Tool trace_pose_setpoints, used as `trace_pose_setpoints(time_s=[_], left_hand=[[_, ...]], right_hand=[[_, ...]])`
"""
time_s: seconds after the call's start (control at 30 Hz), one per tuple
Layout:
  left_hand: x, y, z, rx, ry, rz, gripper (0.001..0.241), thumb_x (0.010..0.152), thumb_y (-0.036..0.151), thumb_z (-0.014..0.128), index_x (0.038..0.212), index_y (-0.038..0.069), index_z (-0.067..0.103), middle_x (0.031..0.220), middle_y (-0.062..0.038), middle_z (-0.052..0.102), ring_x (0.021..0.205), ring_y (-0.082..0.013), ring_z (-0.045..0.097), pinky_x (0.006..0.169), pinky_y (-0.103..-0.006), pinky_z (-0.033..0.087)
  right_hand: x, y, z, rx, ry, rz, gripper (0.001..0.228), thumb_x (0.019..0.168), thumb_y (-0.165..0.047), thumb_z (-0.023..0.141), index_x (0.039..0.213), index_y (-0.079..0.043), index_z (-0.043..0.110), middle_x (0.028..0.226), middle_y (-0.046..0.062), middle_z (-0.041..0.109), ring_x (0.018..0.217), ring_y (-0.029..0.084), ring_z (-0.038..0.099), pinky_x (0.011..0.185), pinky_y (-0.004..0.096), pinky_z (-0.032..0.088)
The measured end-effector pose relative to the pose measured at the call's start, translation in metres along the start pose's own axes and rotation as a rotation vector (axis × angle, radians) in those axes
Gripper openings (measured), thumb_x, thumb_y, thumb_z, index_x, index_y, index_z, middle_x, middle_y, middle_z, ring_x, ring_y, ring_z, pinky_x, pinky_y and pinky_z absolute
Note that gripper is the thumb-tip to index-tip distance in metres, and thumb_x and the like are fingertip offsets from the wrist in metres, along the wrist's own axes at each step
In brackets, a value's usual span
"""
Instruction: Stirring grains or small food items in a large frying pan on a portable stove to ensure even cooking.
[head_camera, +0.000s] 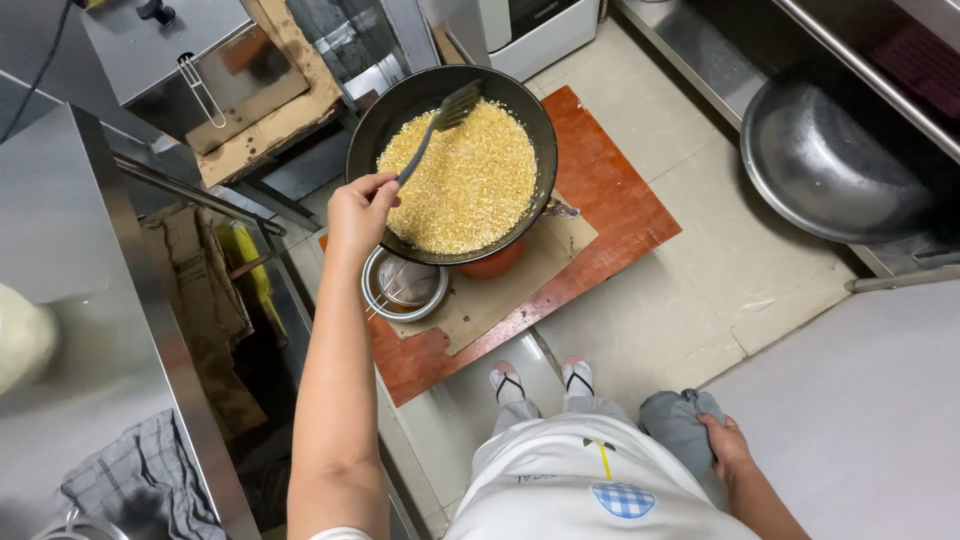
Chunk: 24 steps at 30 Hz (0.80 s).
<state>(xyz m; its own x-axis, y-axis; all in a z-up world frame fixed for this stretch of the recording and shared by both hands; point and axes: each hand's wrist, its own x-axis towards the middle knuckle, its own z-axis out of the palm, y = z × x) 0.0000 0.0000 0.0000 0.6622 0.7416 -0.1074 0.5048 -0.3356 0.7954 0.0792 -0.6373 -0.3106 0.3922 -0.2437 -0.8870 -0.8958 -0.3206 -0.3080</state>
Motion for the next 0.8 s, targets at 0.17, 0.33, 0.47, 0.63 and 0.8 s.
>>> trace_pose_setpoints(time_s=[0.17, 0.33, 0.47, 0.63, 0.8], left_hand=[[-0.007, 0.015, -0.004, 0.045, -0.117, 0.054, 0.022, 0.103, 0.023, 0.068, 0.119, 0.016, 0.082, 0.094, 0.001, 0.081, 0.087, -0.0087, 0.073, 0.084, -0.0284, 0.053], [-0.03, 0.03, -0.017, 0.195, -0.22, -0.014, 0.022, 0.103, 0.027, 0.068, 0.119, 0.023, 0.083, 0.097, 0.007, 0.08, 0.058, -0.0077, 0.04, 0.061, -0.0276, 0.036], [-0.051, 0.03, -0.033, 0.368, -0.252, 0.157, 0.022, 0.1, 0.026, 0.071, 0.118, 0.025, 0.083, 0.113, 0.007, 0.082, 0.105, -0.0138, 0.073, 0.084, -0.0354, 0.053], [-0.078, 0.004, -0.061, 0.601, -0.202, 0.483, 0.022, 0.099, 0.029, 0.075, 0.119, 0.026, 0.083, 0.101, 0.001, 0.078, 0.091, -0.0262, 0.072, 0.073, -0.0423, 0.054], [-0.135, 0.043, -0.114, 0.873, -0.086, 0.44, 0.019, 0.103, 0.03, 0.07, 0.116, 0.028, 0.084, 0.088, 0.004, 0.071, 0.074, -0.0283, 0.07, 0.057, -0.0469, 0.056]], right_hand=[[-0.022, -0.008, 0.002, -0.021, 0.017, 0.021, 0.064, 0.097, -0.035, 0.066, 0.155, -0.021, 0.045, 0.146, 0.013, 0.056, 0.126, 0.035, 0.053, 0.107, 0.051, 0.041], [-0.018, -0.01, 0.005, -0.023, 0.007, -0.018, 0.055, 0.095, -0.035, 0.069, 0.145, -0.02, 0.053, 0.136, 0.014, 0.061, 0.118, 0.035, 0.056, 0.097, 0.051, 0.045], [-0.019, -0.016, 0.01, -0.063, -0.005, 0.0, 0.068, 0.097, -0.037, 0.067, 0.158, -0.022, 0.04, 0.144, 0.013, 0.057, 0.121, 0.035, 0.056, 0.102, 0.05, 0.044], [-0.014, -0.024, 0.016, -0.089, -0.021, -0.018, 0.068, 0.096, -0.036, 0.067, 0.158, -0.023, 0.043, 0.142, 0.013, 0.058, 0.12, 0.035, 0.057, 0.102, 0.052, 0.044], [-0.013, -0.035, 0.021, -0.147, -0.038, -0.034, 0.066, 0.096, -0.037, 0.065, 0.156, -0.021, 0.043, 0.15, 0.012, 0.053, 0.131, 0.035, 0.051, 0.113, 0.056, 0.037]])
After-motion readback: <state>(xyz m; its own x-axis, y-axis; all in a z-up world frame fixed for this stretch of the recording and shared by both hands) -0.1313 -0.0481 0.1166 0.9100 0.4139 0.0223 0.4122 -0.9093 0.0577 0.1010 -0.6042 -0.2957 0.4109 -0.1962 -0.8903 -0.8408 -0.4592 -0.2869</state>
